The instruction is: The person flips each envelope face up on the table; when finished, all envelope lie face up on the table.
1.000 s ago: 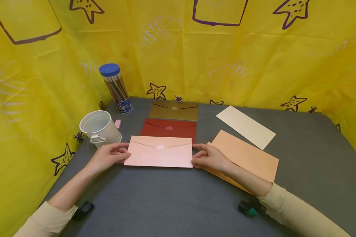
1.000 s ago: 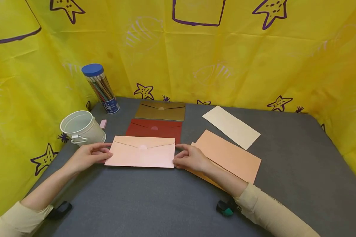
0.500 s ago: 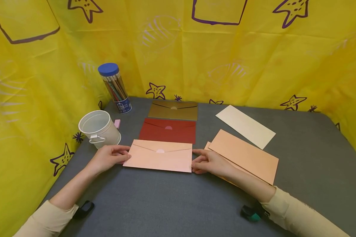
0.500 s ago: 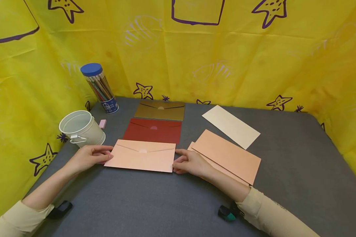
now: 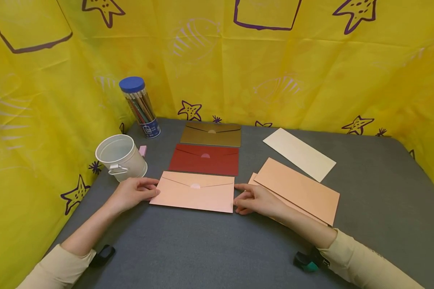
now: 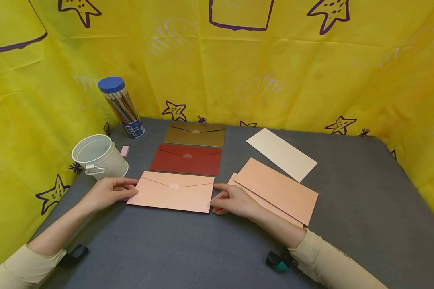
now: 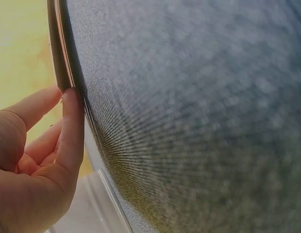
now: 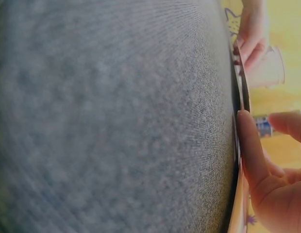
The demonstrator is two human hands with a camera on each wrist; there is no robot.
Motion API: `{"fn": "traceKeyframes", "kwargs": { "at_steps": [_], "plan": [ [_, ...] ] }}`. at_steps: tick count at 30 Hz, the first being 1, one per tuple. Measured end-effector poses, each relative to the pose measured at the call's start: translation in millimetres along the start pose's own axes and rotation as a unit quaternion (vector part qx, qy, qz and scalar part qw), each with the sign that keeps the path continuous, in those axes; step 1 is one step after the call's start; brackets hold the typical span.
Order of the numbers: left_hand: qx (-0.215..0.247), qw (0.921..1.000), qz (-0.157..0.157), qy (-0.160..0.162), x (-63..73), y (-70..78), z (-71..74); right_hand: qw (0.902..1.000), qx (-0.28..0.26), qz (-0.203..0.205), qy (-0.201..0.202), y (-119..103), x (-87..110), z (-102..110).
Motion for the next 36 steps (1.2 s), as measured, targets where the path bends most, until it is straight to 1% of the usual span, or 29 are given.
{"fn": "traceKeyframes", "kwargs": {
  "at_steps": [7,11,19,27,33,36],
  "plan": [
    [-0.024,0.9996,-0.009,0.011,-0.9,2.1,0.2,0.9998,0.022,0.003,0.002,-1.4,0.2,0.5],
    [-0.036,0.9992,-0.011,0.015,-1.0,3.5,-0.4,0.9996,0.029,-0.002,0.004,-0.9,0.4,0.7],
    [-0.057,0.9978,-0.019,0.029,-0.9,5.7,-1.3,0.9992,0.04,0.0,-0.005,-2.7,2.4,-2.0],
    [-0.07,0.9964,-0.026,0.039,-0.6,7.1,-0.5,0.9992,0.041,-0.003,-0.004,-2.4,3.3,-2.0],
    [-0.071,0.996,-0.031,0.043,0.2,8.8,-0.2,0.9993,0.036,0.005,-0.008,-2.2,3.3,-1.3],
    [-0.07,0.9956,-0.036,0.051,0.2,11.5,0.6,0.9994,0.03,0.012,-0.01,-2.9,4.1,0.1]
  ]
}}
Point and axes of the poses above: each hand's wrist, its own x-axis away from the middle knuckle, its own z-axis out of the back of the hand, y = z × x, the point moved 9 cm from there along -x, towards the middle knuckle, and after that the axes turned 5 degrees about -x, right-handed, at the moved point
